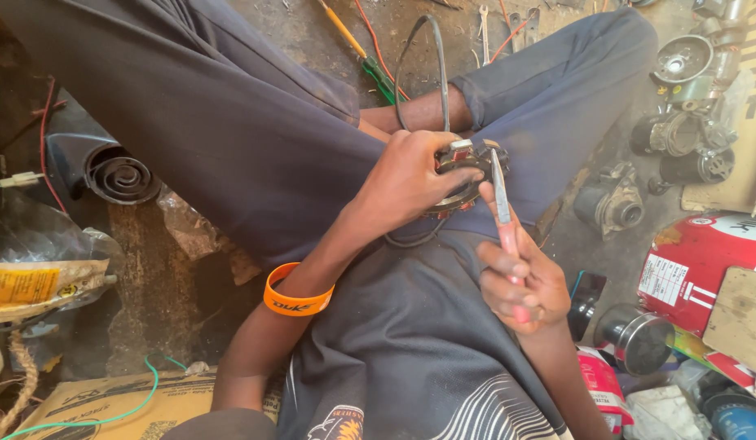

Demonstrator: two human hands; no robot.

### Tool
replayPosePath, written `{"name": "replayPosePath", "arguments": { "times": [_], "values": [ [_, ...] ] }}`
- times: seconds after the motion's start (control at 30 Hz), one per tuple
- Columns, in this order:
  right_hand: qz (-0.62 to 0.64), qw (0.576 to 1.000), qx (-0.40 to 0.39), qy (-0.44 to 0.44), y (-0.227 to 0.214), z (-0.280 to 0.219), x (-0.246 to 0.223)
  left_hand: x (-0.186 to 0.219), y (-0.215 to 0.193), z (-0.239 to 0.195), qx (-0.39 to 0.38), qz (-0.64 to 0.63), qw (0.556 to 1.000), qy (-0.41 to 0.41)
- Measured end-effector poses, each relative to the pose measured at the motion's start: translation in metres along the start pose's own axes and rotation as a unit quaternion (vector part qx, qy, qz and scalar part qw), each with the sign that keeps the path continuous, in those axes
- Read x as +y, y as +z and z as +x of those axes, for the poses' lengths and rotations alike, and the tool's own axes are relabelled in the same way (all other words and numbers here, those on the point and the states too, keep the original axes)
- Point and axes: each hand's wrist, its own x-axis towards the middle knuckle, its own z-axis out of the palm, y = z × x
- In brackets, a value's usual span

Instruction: The person sits on the floor and uses pliers to adjust and trim wires on a circular motor stator. They repeatedly connect the component to a green battery to test it, then continue manipulating the copper windings with the pliers.

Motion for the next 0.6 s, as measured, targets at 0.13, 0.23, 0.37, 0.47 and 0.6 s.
{"name": "replayPosePath", "arguments": {
  "times": [0.13, 0.23, 0.37, 0.47, 0.6],
  "values": [
    [0.082, 0.995, -0.056, -0.005, -0.007, 0.005, 0.001, 0.005, -0.003, -0.001, 0.000, -0.071, 0.996, -0.047],
    [0.023, 0.998, -0.049, -0.027, 0.003, 0.001, -0.005, 0.009, -0.004, -0.001, -0.008, -0.080, 0.995, -0.064],
    [-0.202, 0.978, 0.059, -0.015, 0.031, -0.016, -0.023, 0.010, -0.001, 0.000, -0.007, -0.086, 0.994, -0.071],
    [-0.279, 0.957, 0.081, 0.015, 0.037, -0.014, -0.025, 0.010, -0.002, 0.000, -0.005, -0.069, 0.995, -0.074],
    [-0.335, 0.934, 0.122, 0.011, 0.029, -0.006, -0.022, 0.006, 0.000, -0.001, -0.004, -0.066, 0.996, -0.065]
  ]
}}
